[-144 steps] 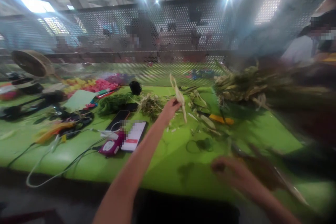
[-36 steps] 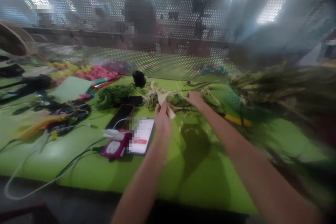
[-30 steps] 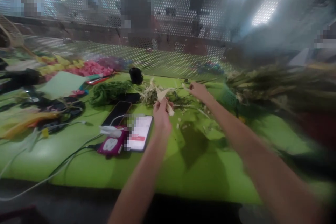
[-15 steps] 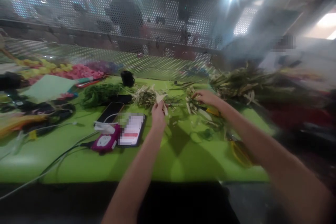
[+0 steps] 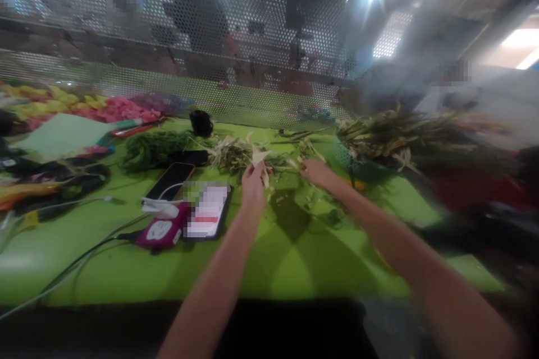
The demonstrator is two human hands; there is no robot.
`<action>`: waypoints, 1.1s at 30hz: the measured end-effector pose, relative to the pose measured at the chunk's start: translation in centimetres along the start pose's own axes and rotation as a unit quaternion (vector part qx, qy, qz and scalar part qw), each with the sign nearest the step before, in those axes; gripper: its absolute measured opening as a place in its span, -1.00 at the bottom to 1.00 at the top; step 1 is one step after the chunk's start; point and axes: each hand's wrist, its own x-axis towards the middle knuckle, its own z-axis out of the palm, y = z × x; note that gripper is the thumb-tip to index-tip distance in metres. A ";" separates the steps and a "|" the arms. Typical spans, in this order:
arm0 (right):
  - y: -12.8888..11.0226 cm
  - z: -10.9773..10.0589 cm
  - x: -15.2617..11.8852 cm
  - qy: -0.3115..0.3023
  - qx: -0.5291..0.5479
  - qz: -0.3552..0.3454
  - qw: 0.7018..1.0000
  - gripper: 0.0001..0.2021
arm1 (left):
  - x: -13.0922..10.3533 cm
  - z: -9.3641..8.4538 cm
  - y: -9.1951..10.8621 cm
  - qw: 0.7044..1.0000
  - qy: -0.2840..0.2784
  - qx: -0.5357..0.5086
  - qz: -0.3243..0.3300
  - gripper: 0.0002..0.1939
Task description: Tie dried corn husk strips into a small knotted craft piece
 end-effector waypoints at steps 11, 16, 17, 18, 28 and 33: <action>0.9 0.6 1.5 -0.024 -0.056 0.071 0.996 -0.61 | 0.0 0.0 0.0 1.000 -0.012 -0.014 -0.002 -0.75; 0.3 1.3 1.9 -0.006 -0.064 0.049 0.997 -0.55 | 0.0 0.0 -0.1 1.000 -0.015 -0.016 0.003 -0.77; 0.4 1.3 2.1 -0.005 -0.062 0.046 0.997 -0.57 | -0.1 0.0 -0.1 1.000 -0.016 -0.016 0.003 -0.78; 0.5 1.4 2.3 -0.002 -0.059 0.045 0.997 -0.60 | -0.1 0.1 0.0 1.000 -0.016 -0.016 0.003 -0.78; 3.0 -0.9 6.9 0.058 0.070 0.062 0.994 -0.71 | -0.5 0.4 0.3 1.000 -0.015 -0.015 -0.003 -0.77; 2.6 -1.5 10.2 0.077 0.156 0.055 0.983 -0.72 | -0.8 0.3 0.5 1.000 -0.012 -0.003 -0.009 -0.72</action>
